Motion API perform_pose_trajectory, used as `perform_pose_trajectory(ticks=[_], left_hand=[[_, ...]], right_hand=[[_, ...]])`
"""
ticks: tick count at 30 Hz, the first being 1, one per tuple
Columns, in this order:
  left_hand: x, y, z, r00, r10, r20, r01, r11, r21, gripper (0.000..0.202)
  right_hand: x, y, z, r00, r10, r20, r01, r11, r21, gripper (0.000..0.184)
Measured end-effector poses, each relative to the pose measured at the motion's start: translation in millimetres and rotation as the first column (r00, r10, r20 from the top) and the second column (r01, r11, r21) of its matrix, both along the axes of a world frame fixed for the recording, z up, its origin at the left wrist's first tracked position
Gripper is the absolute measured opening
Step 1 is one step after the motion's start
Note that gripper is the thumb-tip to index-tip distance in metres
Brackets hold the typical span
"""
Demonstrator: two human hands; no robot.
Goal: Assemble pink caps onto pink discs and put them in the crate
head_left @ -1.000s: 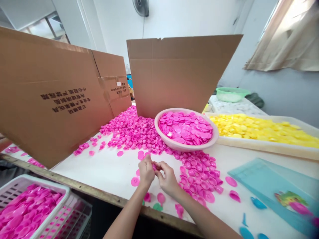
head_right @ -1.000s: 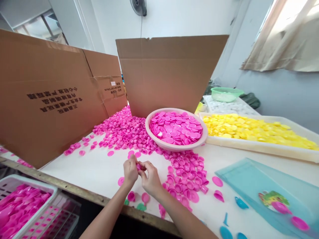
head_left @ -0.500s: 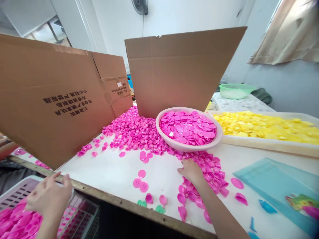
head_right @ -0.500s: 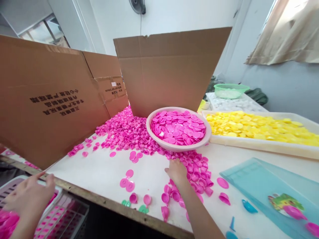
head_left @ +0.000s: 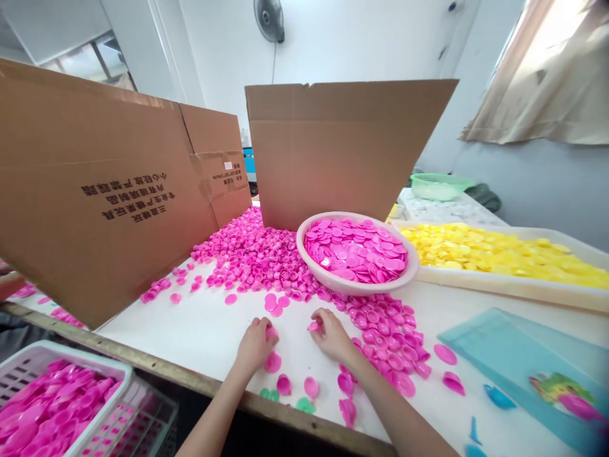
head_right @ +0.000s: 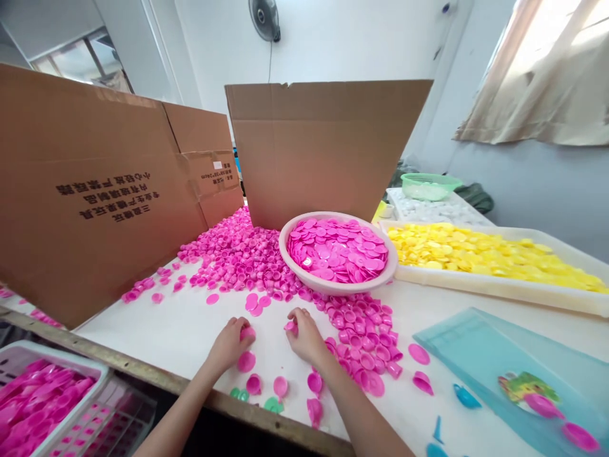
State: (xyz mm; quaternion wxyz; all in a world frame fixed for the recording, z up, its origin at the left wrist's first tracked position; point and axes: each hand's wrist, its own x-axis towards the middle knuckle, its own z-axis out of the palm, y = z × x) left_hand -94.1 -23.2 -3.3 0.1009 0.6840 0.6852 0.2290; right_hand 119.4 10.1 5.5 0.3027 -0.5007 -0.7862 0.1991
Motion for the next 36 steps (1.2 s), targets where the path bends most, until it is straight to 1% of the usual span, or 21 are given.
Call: perform_pose_trajectory(ticks=[2, 4, 6, 9, 11, 12, 14, 16, 17, 18, 21, 23, 26, 28, 30, 33, 34, 35, 36], left_hand=[[-4, 0, -0.4, 0.996, -0.019, 0.092, 0.017, 1.0, 0.023, 0.013], [-1, 1, 0.5, 0.963, -0.037, 0.267, 0.017, 0.997, 0.079, 0.014], [9, 2, 3.6, 0.884, -0.072, 0.462, 0.01, 0.991, 0.136, 0.017], [32, 8, 12.3, 0.722, -0.142, 0.677, 0.061, 0.988, 0.142, 0.026], [46, 14, 18.8, 0.615, -0.161, 0.772, 0.117, 0.987, 0.112, 0.03], [52, 18, 21.6, 0.576, -0.162, 0.801, 0.137, 0.985, 0.1, 0.031], [61, 24, 25.7, 0.538, -0.159, 0.827, 0.143, 0.985, 0.097, 0.033], [66, 29, 27.0, 0.542, -0.165, 0.824, 0.132, 0.985, 0.111, 0.032], [67, 30, 26.6, 0.559, -0.17, 0.811, 0.126, 0.985, 0.119, 0.031], [67, 30, 25.4, 0.586, -0.173, 0.791, 0.12, 0.985, 0.127, 0.029], [66, 27, 18.2, 0.693, -0.17, 0.7, 0.115, 0.985, 0.125, 0.022], [65, 25, 11.2, 0.744, -0.158, 0.649, 0.135, 0.987, 0.086, 0.02], [64, 24, -0.4, 0.792, -0.144, 0.594, 0.171, 0.985, 0.012, 0.018], [64, 25, -7.2, 0.81, -0.135, 0.571, 0.18, 0.983, -0.023, 0.017], [63, 26, -11.7, 0.806, -0.124, 0.578, 0.19, 0.98, -0.055, 0.017], [61, 26, -11.8, 0.775, -0.109, 0.622, 0.248, 0.958, -0.141, 0.02], [61, 26, -9.9, 0.778, -0.104, 0.619, 0.269, 0.946, -0.179, 0.02], [61, 27, -7.1, 0.802, -0.099, 0.589, 0.274, 0.938, -0.215, 0.021], [62, 28, -3.7, 0.846, -0.092, 0.525, 0.25, 0.939, -0.238, 0.023]], right_hand=[[-9, -5, -2.5, 0.998, 0.066, 0.013, -0.066, 0.998, -0.018, 0.03], [-12, -6, -2.9, 0.994, 0.105, 0.029, -0.104, 0.994, -0.04, 0.028], [-11, -6, -0.6, 0.992, 0.122, -0.021, -0.123, 0.991, -0.045, 0.028], [-10, -2, 5.5, 0.964, 0.13, -0.231, -0.156, 0.983, -0.098, 0.036], [-10, 1, 8.8, 0.915, 0.132, -0.38, -0.205, 0.966, -0.157, 0.036], [-10, 3, 10.0, 0.89, 0.12, -0.44, -0.219, 0.959, -0.182, 0.034], [-10, 5, 11.7, 0.842, 0.065, -0.536, -0.206, 0.956, -0.208, 0.03], [-8, 7, 12.7, 0.805, -0.009, -0.593, -0.159, 0.96, -0.231, 0.031], [-7, 8, 12.8, 0.798, -0.04, -0.602, -0.141, 0.958, -0.249, 0.031], [-6, 9, 12.2, 0.802, -0.062, -0.594, -0.127, 0.954, -0.271, 0.032], [-4, 10, 6.4, 0.859, -0.098, -0.502, -0.108, 0.925, -0.365, 0.026], [-4, 11, -0.5, 0.885, -0.125, -0.448, -0.099, 0.89, -0.445, 0.024], [-7, 12, -10.0, 0.895, -0.184, -0.405, -0.085, 0.823, -0.561, 0.023], [-8, 12, -12.7, 0.904, -0.195, -0.381, -0.089, 0.785, -0.613, 0.021], [-8, 11, -12.0, 0.914, -0.178, -0.364, -0.116, 0.747, -0.655, 0.017], [-8, 10, -7.9, 0.921, -0.156, -0.357, -0.158, 0.689, -0.708, 0.01], [-9, 10, -6.8, 0.923, -0.162, -0.349, -0.155, 0.675, -0.721, 0.008], [-9, 9, -6.3, 0.926, -0.171, -0.338, -0.146, 0.662, -0.735, 0.006], [-10, 9, -6.4, 0.928, -0.178, -0.328, -0.14, 0.649, -0.748, 0.006]])
